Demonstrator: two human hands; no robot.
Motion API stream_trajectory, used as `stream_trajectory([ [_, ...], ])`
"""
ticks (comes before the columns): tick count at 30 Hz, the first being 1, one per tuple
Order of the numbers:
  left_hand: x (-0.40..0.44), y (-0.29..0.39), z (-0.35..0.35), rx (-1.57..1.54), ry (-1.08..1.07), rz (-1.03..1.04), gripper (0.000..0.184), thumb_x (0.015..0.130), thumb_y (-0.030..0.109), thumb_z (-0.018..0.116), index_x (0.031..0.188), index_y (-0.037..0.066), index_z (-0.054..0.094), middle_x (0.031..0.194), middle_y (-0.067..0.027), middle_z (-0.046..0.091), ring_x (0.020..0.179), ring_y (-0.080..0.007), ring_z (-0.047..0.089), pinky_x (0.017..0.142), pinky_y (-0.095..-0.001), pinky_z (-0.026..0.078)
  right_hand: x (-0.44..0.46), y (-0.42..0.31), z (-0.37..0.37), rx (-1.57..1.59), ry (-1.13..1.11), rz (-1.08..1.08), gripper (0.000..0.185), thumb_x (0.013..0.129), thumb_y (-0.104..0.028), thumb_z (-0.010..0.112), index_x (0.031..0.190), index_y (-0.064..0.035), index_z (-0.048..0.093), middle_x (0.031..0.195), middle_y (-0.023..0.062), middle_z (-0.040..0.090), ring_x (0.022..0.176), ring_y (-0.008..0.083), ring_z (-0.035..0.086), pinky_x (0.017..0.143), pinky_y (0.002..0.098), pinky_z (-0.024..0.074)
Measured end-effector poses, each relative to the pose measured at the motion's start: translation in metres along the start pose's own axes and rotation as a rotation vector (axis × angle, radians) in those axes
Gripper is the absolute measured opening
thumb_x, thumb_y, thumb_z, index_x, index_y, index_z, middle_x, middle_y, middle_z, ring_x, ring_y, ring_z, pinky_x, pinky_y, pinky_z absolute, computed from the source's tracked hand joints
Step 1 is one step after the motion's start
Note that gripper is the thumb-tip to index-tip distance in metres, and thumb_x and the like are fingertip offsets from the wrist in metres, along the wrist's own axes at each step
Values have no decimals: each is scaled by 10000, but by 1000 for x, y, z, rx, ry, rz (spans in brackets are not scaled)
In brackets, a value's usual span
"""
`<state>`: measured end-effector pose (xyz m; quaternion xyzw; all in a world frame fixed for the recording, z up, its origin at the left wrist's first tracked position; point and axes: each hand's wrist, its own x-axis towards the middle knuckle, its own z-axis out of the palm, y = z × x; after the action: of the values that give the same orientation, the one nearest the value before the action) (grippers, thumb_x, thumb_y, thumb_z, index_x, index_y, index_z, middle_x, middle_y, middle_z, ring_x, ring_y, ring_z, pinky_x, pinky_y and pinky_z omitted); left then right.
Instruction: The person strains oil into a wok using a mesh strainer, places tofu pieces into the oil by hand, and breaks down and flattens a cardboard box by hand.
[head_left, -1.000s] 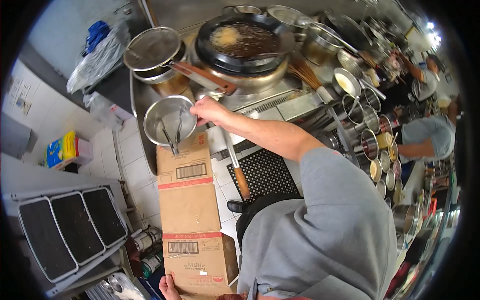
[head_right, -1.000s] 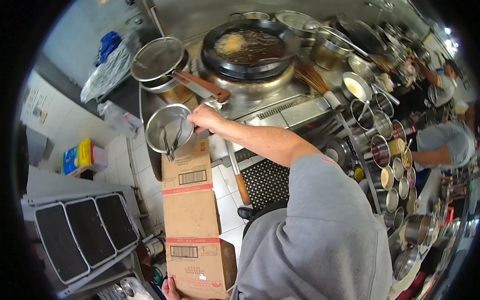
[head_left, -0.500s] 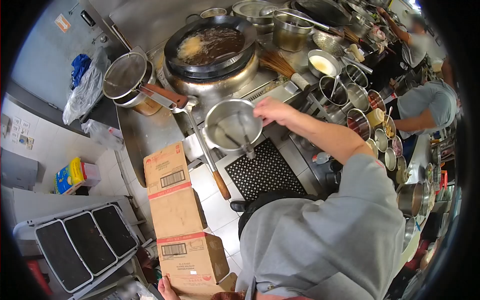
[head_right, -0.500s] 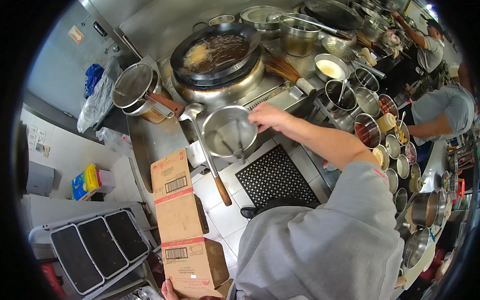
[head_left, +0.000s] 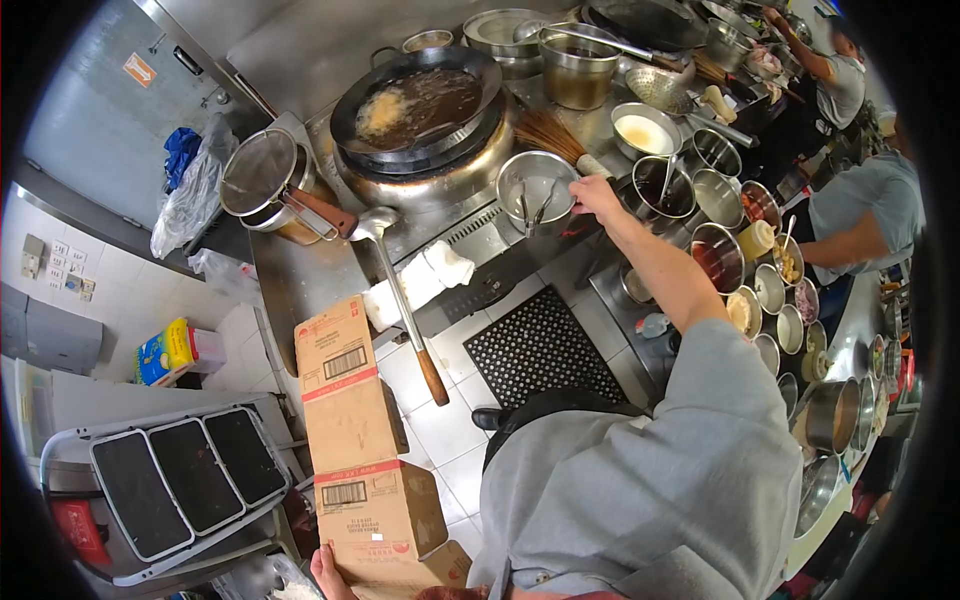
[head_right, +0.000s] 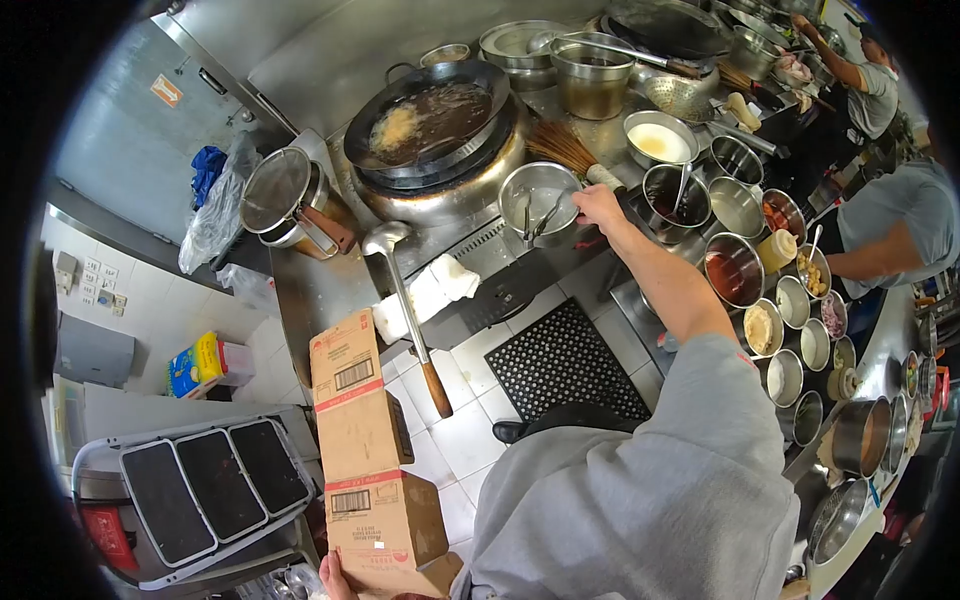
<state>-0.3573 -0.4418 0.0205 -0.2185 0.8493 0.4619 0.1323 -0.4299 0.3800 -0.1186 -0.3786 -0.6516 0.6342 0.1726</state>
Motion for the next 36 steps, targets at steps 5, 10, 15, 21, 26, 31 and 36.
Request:
stream_trajectory([
  [5,-6,0,4,-46,29,51,279,889,276,640,995,23,589,949,-56,593,876,-133,500,770,-270,410,12,18,0,84,20,30,185,781,-131,613,852,37,642,820,103,660,697,201,656,671,342,579],
  [10,-7,-5,11,-135,48,160,219,934,224,583,851,21,576,818,-1,572,760,-81,475,685,-240,395,23,36,-8,209,-27,113,244,798,-145,627,959,38,644,881,109,650,805,204,648,712,367,577],
  [15,-10,13,41,-308,164,195,225,957,200,558,813,35,609,777,34,589,730,-56,497,668,-227,407,12,42,-13,258,-83,146,508,792,-486,742,1041,-62,617,884,53,619,802,187,609,795,357,520],
  [21,43,7,58,-312,34,223,239,951,198,576,1004,-11,678,957,-29,691,863,-85,610,768,-218,453,-8,64,-15,537,-24,198,725,851,-657,549,1049,40,561,928,148,632,904,284,626,789,374,534],
  [26,66,42,86,-393,30,197,258,953,199,570,1041,-21,673,997,-42,695,899,-99,624,801,-226,465,-61,79,-4,502,185,170,622,899,-601,524,977,12,593,841,109,639,730,193,629,605,290,523],
  [31,77,69,116,-393,32,200,265,951,208,574,1041,-24,666,1015,-64,697,912,-110,633,813,-230,470,-130,72,39,324,157,-88,442,960,-413,519,656,-94,542,611,13,558,466,59,456,381,204,318],
  [36,79,81,140,-433,7,164,275,949,273,584,934,7,654,826,-24,658,700,-96,587,637,-264,479,-230,48,130,284,-797,288,649,940,-601,414,1093,13,560,933,181,669,786,238,675,608,315,563],
])
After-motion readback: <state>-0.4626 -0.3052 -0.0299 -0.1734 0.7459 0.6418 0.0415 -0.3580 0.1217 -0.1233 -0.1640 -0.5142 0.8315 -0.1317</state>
